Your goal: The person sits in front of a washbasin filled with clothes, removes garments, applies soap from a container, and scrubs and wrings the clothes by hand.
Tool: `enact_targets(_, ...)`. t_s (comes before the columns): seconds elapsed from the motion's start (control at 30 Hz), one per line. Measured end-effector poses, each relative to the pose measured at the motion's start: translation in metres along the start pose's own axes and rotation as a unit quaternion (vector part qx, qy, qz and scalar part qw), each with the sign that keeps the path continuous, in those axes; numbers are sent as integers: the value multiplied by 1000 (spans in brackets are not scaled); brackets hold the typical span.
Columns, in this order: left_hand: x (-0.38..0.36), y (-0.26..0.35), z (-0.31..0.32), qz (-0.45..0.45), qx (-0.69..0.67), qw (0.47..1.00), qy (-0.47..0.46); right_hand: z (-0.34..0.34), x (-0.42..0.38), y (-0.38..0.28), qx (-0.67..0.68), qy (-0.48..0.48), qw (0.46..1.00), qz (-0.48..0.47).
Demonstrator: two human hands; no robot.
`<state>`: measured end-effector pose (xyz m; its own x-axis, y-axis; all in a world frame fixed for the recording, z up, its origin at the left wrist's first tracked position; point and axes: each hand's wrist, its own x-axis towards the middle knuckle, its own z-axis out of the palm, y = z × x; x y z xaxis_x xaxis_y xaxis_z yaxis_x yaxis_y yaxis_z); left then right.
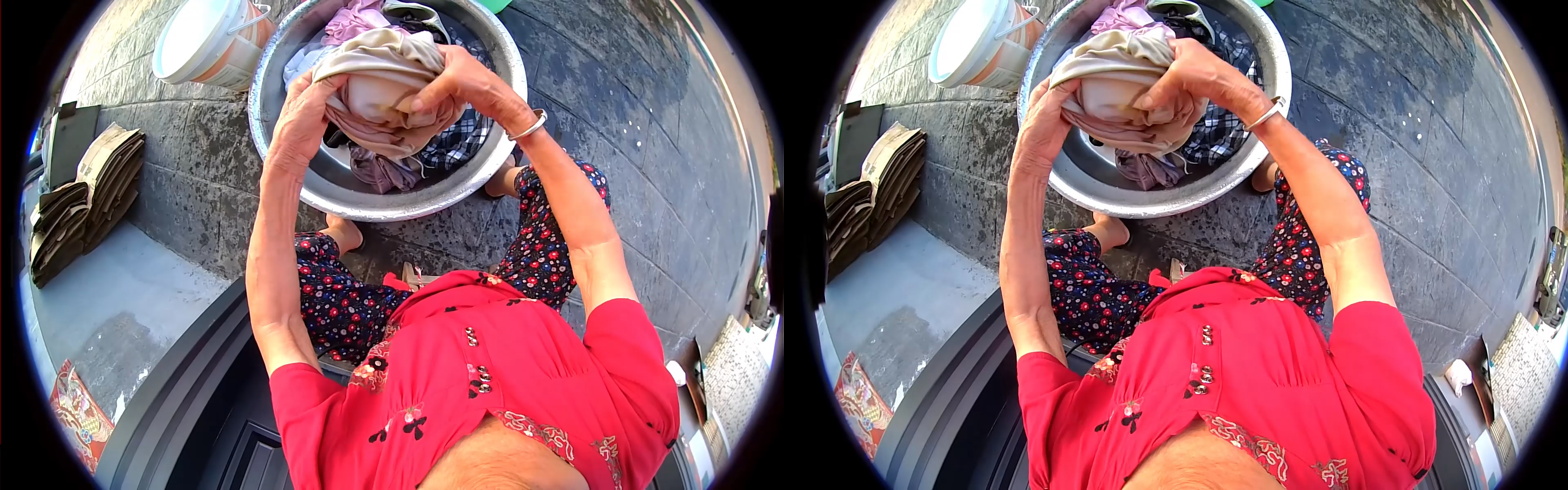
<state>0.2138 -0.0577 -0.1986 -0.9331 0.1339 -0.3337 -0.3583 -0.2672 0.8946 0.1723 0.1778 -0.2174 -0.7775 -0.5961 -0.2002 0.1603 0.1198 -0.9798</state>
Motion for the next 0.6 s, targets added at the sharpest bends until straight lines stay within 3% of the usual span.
enact_targets(0.07, 1, 1, 3, 6, -25, 1000, 4, 7, 2, 4, -257, 45, 965, 11)
enact_targets(0.13, 2, 0, 4, 5, -46, 999, 19, 11, 4, 11, -386, 78, 919, 9)
enact_targets(0.17, 4, 2, 2, 1, -64, 998, 16, 9, 3, 14, -385, 80, 920, 11)
enact_targets(0.23, 5, 5, -3, 0, -84, 996, 21, 7, 2, 12, -244, 72, 967, 35)
enact_targets(0.27, 6, 8, -7, 0, -105, 994, 29, 5, 1, 13, -244, 75, 966, 34)
enact_targets(0.3, 8, 11, -12, 3, -113, 993, 27, 3, -1, 13, -50, 53, 995, 64)
enact_targets(0.33, 10, 13, -15, 6, -113, 993, 28, 2, -1, 12, 145, 26, 985, 90)
enact_targets(0.37, 13, 14, -19, 15, -72, 996, 48, 4, -2, 12, 259, 29, 964, 57)
enact_targets(0.4, 14, 16, -20, 22, -29, 997, 69, 5, -1, 14, 258, 27, 964, 56)
enact_targets(0.47, 19, 13, -17, 25, 21, 992, 121, 9, 3, 24, 439, -1, 898, 36)
enact_targets(0.53, 19, 17, -6, 65, 205, 969, 119, 13, 3, 17, 484, -22, 874, 30)
enact_targets(0.57, 15, 19, -2, 41, 393, 908, 140, 12, 1, 13, 496, -14, 867, 33)
enact_targets(0.6, 15, 15, 1, 128, 488, 851, 145, 11, -1, 9, 508, -6, 861, 36)
